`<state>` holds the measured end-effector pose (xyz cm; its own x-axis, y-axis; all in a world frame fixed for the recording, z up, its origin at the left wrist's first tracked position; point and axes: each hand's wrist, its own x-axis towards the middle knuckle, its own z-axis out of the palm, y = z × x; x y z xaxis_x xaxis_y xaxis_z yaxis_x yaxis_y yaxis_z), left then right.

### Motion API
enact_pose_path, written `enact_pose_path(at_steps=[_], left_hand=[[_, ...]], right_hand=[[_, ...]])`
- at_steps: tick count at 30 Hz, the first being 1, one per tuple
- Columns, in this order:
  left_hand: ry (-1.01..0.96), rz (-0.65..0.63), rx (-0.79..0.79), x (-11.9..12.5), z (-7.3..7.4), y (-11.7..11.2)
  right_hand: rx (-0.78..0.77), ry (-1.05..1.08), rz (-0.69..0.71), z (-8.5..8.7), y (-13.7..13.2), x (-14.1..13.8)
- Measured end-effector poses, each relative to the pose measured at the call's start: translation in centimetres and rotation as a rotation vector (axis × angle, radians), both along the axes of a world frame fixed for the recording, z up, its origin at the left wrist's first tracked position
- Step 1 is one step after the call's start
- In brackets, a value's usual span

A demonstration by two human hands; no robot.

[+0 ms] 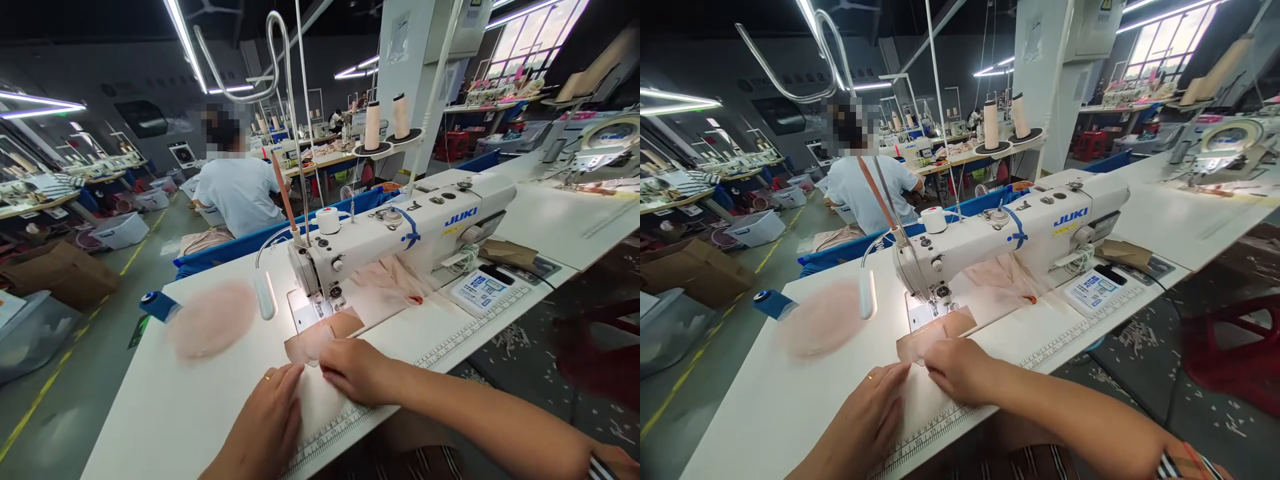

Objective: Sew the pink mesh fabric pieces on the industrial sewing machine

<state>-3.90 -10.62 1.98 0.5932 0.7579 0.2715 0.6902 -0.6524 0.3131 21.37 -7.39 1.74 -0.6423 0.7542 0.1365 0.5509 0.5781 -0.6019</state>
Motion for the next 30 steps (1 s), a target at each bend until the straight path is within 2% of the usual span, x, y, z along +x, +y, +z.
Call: enact_pose_path(at_steps=[5,7,9,10,12,14,16,19,21,23,28,30], left_hand=[[0.094,0.044,-0.074,-2.4,2.4,1.0],[0.075,0.132,-0.076,-2.1,3.1,2.4],[0.017,0.205,-0.053,-0.9,3.4,4.3],[-0.012,0.231,-0.069,0.0,3.4,5.3],[-0.062,0.251,-0.243,1.9,3.3,7.1],[-0.117,0.217,-0.417,3.6,3.1,8.4],[-0.156,0.159,-0.521,4.6,2.8,9.0],[-0.198,0.102,-0.602,5.3,2.2,9.0],[-0.230,0.091,-0.640,5.3,1.7,8.7],[-0.288,0.094,-0.688,5.3,1.2,8.4],[-0.424,0.177,-0.735,5.2,0.8,8.1],[-0.448,0.195,-0.747,5.2,0.8,8.1]], right_hand=[[-0.307,0.238,-0.154,1.1,0.6,2.6],[-0.376,0.278,-0.157,1.1,0.6,3.0],[-0.406,0.293,-0.154,1.0,0.5,2.9],[-0.421,0.297,-0.157,0.8,0.6,2.9],[-0.452,0.288,-0.178,0.8,0.7,2.9],[-0.470,0.199,-0.208,1.1,0.8,3.4],[-0.444,0.035,-0.230,1.8,1.0,4.1],[-0.258,-0.078,-0.222,2.9,1.5,4.4],[-0.100,-0.034,-0.185,3.1,2.1,3.8],[-0.043,0.006,-0.155,2.6,3.1,2.8],[-0.330,0.222,-0.189,0.0,5.5,1.1],[-0.356,0.306,-0.201,-0.8,5.8,1.1]])
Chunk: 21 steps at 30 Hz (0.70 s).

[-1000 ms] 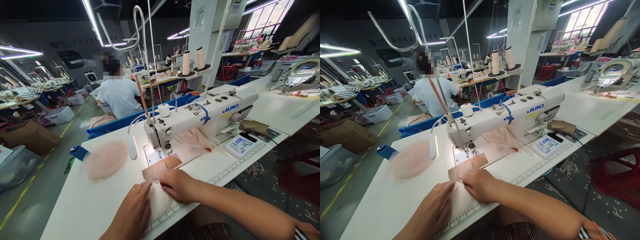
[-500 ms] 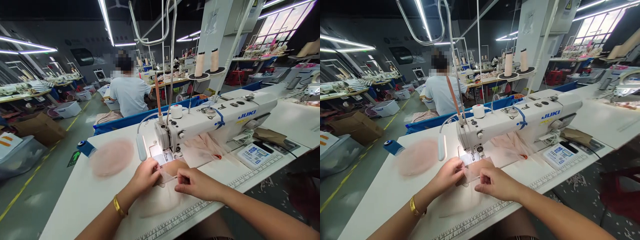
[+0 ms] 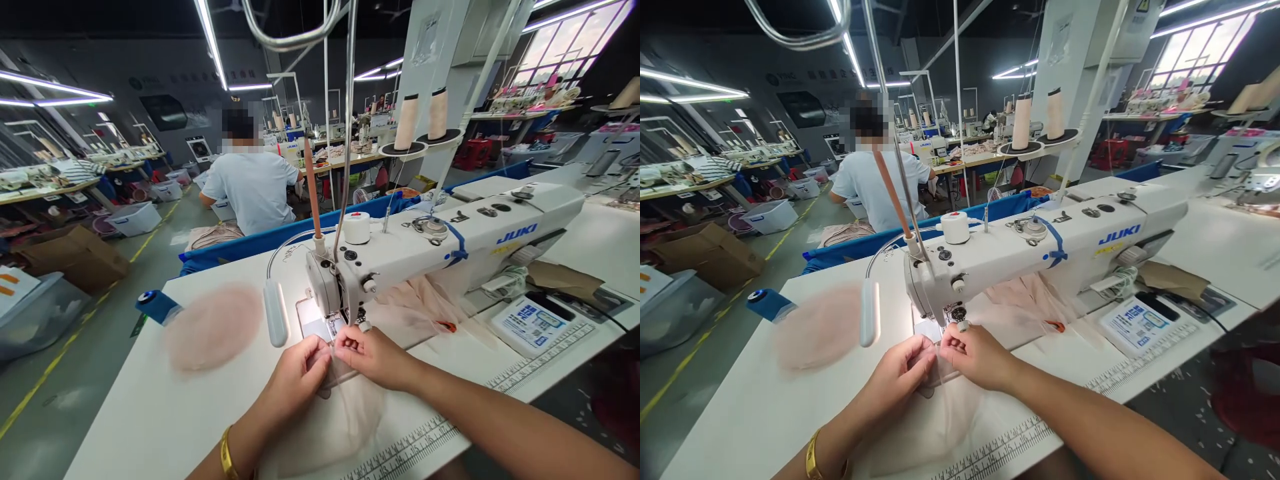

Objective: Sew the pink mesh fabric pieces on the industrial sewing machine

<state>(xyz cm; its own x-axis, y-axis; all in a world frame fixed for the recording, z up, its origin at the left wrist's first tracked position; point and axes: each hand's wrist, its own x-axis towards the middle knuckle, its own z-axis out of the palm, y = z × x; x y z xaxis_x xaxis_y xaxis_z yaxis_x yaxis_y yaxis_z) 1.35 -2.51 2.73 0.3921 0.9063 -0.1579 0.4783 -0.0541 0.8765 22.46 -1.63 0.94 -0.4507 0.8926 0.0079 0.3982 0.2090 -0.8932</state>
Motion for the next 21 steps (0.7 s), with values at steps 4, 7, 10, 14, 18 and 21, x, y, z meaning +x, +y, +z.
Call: enact_pose_path(at_steps=[4,7,10,14,18,21], left_hand=[[-0.002,0.036,0.000,0.2,-0.6,0.0],[-0.025,0.058,0.005,0.1,-1.2,0.0],[-0.022,0.060,0.059,0.0,-1.5,-0.1],[-0.017,0.054,0.196,0.3,-1.6,-0.1],[-0.117,0.077,0.128,0.6,-1.6,-0.2],[-0.152,0.118,0.035,0.8,-1.7,-0.4]], right_hand=[[0.014,0.071,-0.031,-0.1,-0.3,0.1],[0.012,0.075,-0.037,0.3,-0.4,0.0],[0.067,0.056,-0.034,0.3,-0.5,-0.2],[0.156,0.067,-0.033,-0.2,-0.6,-0.3],[0.193,0.092,-0.045,-0.5,-0.8,-0.4],[0.236,0.092,-0.049,-0.6,-0.8,-0.4]])
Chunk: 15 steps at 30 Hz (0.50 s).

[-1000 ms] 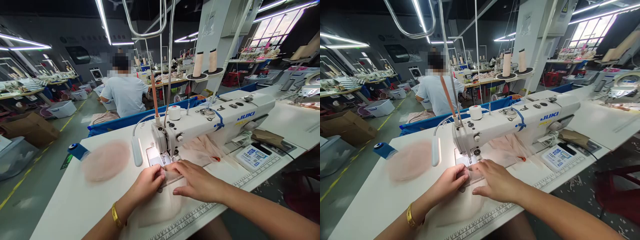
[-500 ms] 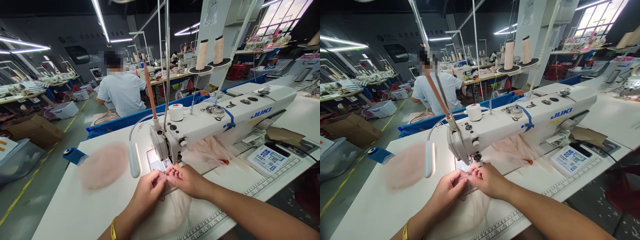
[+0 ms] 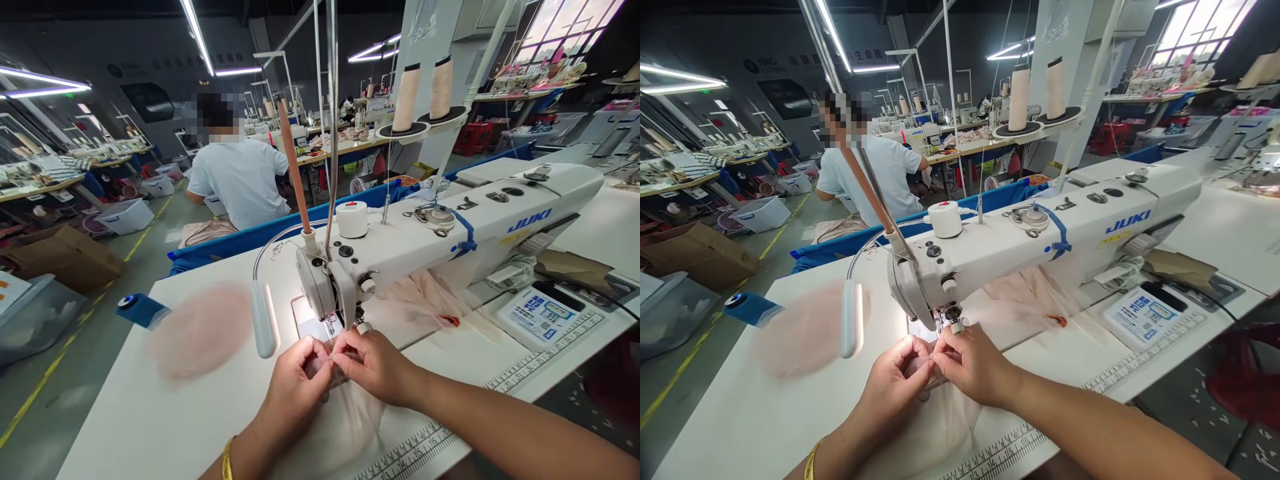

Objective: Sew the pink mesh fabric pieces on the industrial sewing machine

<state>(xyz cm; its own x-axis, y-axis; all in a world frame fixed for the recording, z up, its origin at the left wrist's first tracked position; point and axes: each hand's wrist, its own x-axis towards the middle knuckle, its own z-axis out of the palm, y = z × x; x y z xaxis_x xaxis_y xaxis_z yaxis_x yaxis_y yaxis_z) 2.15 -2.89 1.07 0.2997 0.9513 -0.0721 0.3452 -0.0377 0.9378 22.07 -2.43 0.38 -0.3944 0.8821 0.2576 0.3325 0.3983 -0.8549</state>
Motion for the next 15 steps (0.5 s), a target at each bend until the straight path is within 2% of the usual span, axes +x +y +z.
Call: enact_pose_path(at_steps=[9,12,15], left_hand=[[-0.094,0.023,-0.152,0.18,-0.10,-0.22],[-0.073,0.004,-0.140,0.20,0.04,-0.23],[-0.047,0.010,-0.061,0.21,0.22,-0.20]], right_hand=[[0.135,-0.058,-0.024,-0.10,-0.21,0.13],[0.169,-0.068,-0.017,-0.03,-0.24,0.21],[0.178,-0.093,-0.010,0.02,-0.28,0.25]])
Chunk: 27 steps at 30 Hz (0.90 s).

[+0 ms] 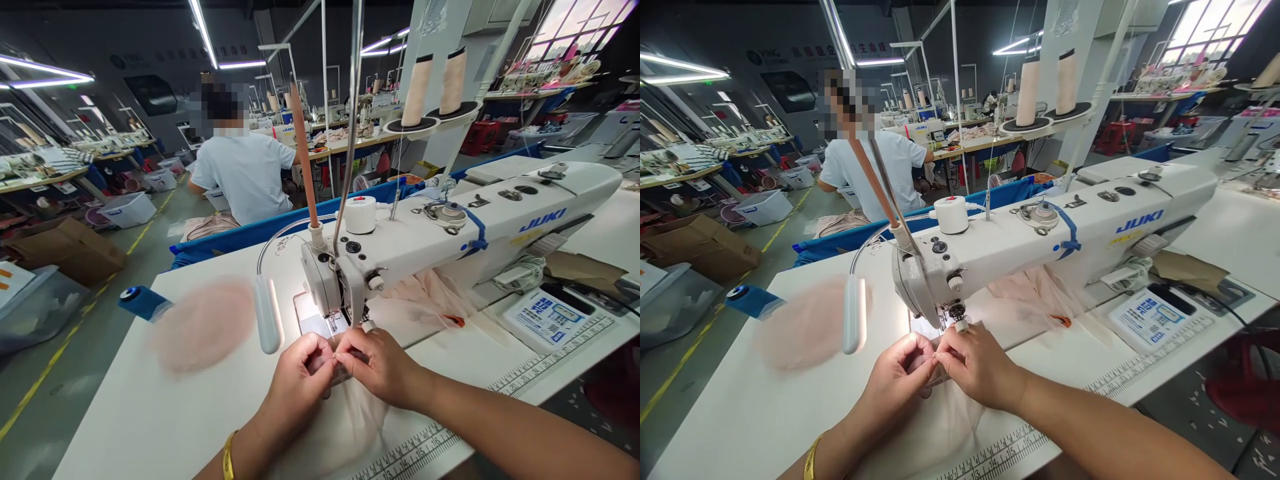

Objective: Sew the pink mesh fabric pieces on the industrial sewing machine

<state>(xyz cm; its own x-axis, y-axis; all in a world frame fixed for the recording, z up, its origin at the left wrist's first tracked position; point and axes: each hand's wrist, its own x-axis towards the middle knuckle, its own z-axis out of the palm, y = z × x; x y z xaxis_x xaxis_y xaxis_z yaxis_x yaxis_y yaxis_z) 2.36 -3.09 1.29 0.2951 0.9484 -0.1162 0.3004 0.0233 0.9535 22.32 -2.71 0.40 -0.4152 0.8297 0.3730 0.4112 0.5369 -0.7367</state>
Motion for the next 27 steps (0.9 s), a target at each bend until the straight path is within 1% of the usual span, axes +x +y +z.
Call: enact_pose_path(at_steps=[3,6,11,14,20,24,27], left_hand=[[-0.018,0.006,0.054,0.1,0.1,0.0],[-0.053,-0.013,-0.001,0.1,0.0,0.0],[-0.046,0.001,-0.067,0.0,-0.2,-0.1],[-0.043,0.004,-0.074,0.1,0.1,-0.1],[0.001,-0.031,-0.100,0.3,1.0,-0.1],[0.028,-0.050,-0.116,0.3,1.1,-0.1],[0.029,-0.045,-0.139,0.2,1.0,0.0]], right_hand=[[-0.013,-0.010,0.006,0.0,0.0,0.0],[-0.009,-0.017,0.013,0.0,-0.1,0.0],[0.004,-0.035,0.002,0.0,-0.1,0.0],[-0.006,-0.033,0.005,0.0,-0.2,0.0],[-0.029,-0.045,0.007,-0.1,-0.2,-0.1],[-0.046,-0.039,0.024,-0.3,-0.1,-0.1],[-0.015,-0.031,0.029,-0.2,0.0,0.0]])
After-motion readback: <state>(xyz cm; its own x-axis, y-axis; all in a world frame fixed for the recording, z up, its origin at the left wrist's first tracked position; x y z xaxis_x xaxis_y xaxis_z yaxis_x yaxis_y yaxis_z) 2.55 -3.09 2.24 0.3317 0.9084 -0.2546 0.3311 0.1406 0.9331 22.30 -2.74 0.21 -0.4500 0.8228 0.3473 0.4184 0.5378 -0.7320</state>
